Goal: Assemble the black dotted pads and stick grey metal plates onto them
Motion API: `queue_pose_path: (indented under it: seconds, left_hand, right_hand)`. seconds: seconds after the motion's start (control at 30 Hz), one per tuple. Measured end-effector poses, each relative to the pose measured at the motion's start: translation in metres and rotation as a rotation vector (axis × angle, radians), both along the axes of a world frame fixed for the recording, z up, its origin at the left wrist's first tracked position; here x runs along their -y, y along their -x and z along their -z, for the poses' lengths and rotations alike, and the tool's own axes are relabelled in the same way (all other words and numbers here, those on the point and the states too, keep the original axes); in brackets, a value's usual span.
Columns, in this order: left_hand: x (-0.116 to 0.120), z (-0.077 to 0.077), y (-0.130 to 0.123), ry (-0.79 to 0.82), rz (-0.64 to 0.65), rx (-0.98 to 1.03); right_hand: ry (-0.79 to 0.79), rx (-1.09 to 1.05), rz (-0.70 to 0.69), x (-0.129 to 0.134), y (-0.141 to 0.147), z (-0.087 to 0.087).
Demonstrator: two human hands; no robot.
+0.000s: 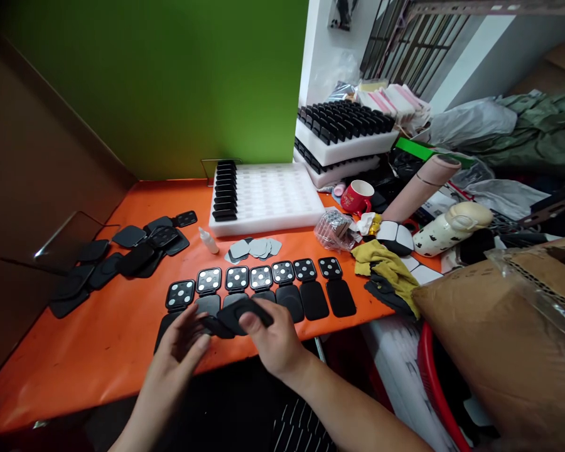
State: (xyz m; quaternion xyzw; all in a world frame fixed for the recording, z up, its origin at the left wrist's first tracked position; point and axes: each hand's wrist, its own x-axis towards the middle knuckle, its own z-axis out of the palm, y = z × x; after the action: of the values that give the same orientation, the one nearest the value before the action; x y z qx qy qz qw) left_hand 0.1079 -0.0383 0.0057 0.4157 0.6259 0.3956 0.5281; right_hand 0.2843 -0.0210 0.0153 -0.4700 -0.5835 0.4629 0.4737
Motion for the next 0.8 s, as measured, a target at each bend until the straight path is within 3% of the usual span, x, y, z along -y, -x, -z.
queue_pose_path:
  seconds: [0.1,0.13,0.2,0.27,0.33,0.43,0.5,0.6,0.8]
  left_hand:
    - [0.006,-0.003,0.0,0.273,-0.034,0.307]
    - [0.009,-0.006,-0.001,0.393,0.006,0.431]
    - [0.013,-0.008,-0.002,0.562,0.072,0.632]
    - [0.016,-0.007,-0.002,0.607,0.086,0.772]
    - [0.016,-0.002,0.001,0.595,0.062,0.84]
    - [0.015,0.003,0.001,0.635,0.065,0.798]
    - [0.014,0.002,-0.003,0.657,0.139,0.743]
    - [0.018,-0.004,-0.015,0.655,0.275,0.713]
    - [0.031,-0.008,-0.028,0.63,0.355,0.643]
  right_hand:
    - [-0.466,0.409,-0.189,0.017,0.006,0.002]
    - [-0.561,0.519,-0.225,0.023,0.009,0.004]
    - [-0.61,0.668,-0.253,0.034,0.015,0.008]
    - [-0.523,0.698,-0.299,0.042,0.014,0.009]
    - [-0.385,0.598,-0.327,0.044,0.006,0.009]
    - [-0.091,0.363,-0.125,0.039,-0.008,0.011]
    - [0.164,0.176,-0.003,0.03,-0.012,0.015]
    - [0.46,-0.115,-0.069,0.016,-0.008,0.019]
    - [0.558,-0.119,-0.193,0.007,0.001,0.017]
